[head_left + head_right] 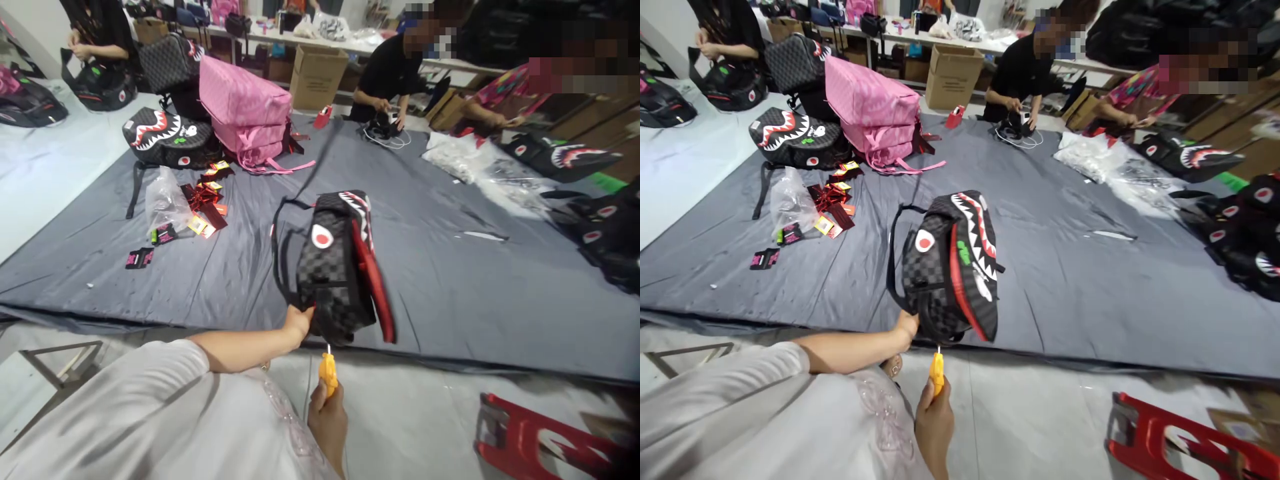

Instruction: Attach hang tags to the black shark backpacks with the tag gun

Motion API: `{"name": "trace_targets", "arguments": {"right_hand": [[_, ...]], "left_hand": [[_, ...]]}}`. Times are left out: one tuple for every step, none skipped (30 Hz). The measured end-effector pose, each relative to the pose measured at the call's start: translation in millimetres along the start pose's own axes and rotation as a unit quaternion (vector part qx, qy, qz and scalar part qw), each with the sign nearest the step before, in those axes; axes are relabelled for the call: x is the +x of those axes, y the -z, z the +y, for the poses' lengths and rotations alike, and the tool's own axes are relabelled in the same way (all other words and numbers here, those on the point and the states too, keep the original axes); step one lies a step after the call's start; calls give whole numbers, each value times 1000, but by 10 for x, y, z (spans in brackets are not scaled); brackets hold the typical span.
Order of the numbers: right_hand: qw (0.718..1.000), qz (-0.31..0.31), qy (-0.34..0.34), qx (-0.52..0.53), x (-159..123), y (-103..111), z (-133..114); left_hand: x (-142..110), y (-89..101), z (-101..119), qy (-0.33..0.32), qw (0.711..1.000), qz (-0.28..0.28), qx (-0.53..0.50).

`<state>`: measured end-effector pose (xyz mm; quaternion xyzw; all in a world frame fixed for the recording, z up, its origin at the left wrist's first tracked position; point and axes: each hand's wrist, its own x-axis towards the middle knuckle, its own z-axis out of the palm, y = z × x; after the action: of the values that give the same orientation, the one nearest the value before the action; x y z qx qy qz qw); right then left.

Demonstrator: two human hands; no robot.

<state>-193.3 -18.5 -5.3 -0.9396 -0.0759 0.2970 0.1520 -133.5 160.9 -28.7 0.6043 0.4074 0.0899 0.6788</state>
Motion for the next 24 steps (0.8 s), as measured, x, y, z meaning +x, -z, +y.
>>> {"name": "trace_targets", "arguments": {"right_hand": [[1000, -16, 7, -13, 21, -48, 41], [999, -31, 9, -25, 52, -93, 77], [998, -48, 7, -38, 91, -132, 103], [996, -67, 1, -52, 135, -166, 117], [994, -87, -7, -65, 182, -193, 121], [992, -104, -15, -74, 228, -216, 118], [990, -117, -17, -78, 271, -234, 114], [989, -124, -16, -77, 306, -247, 116], [989, -127, -13, -72, 332, -254, 129], [990, -127, -8, -63, 344, -254, 157], [990, -127, -3, -55, 340, -249, 201], [990, -130, 3, -47, 320, -238, 261], [990, -133, 7, -37, 285, -223, 334], [990, -137, 8, -20, 237, -204, 415], [990, -137, 7, 4, 182, -182, 500], [991, -132, 4, 32, 124, -156, 580], [991, -120, 3, 66, 67, -123, 648], [989, -103, 5, 102, 15, -82, 699], [987, -83, 11, 138, -28, -32, 727], [984, -61, 23, 168, -62, 27, 731], [979, -39, 40, 196, -85, 93, 711], [974, -18, 59, 220, -97, 163, 673], [968, 1, 78, 240, -99, 231, 621], [962, 17, 96, 254, -91, 294, 565]], "left_hand": [[-124, 75, -132, 15, 999, -17, 22], [-262, 160, -248, 27, 998, -42, 48], [-405, 254, -338, 35, 994, -76, 75], [-541, 356, -397, 39, 988, -116, 99], [-654, 463, -420, 40, 980, -156, 113], [-731, 569, -411, 25, 972, -191, 133], [-758, 668, -376, -9, 962, -215, 168], [-730, 753, -327, -56, 948, -227, 217], [-651, 820, -276, -131, 917, -228, 300], [-531, 866, -233, -196, 871, -212, 398], [-386, 889, -203, -227, 827, -202, 474], [-233, 895, -187, -235, 797, -192, 522], [-87, 887, -177, -234, 784, -181, 546], [43, 870, -166, -229, 786, -171, 549], [154, 849, -144, -226, 795, -158, 540], [245, 825, -103, -227, 807, -143, 527], [321, 800, -39, -228, 816, -122, 517], [387, 774, 50, -227, 823, -98, 511], [448, 747, 162, -226, 827, -73, 510], [505, 719, 291, -227, 828, -49, 510], [560, 691, 429, -229, 828, -28, 510], [612, 666, 567, -236, 828, -11, 509], [657, 645, 697, -250, 826, 2, 505], [693, 630, 812, -268, 826, 14, 496]]}}
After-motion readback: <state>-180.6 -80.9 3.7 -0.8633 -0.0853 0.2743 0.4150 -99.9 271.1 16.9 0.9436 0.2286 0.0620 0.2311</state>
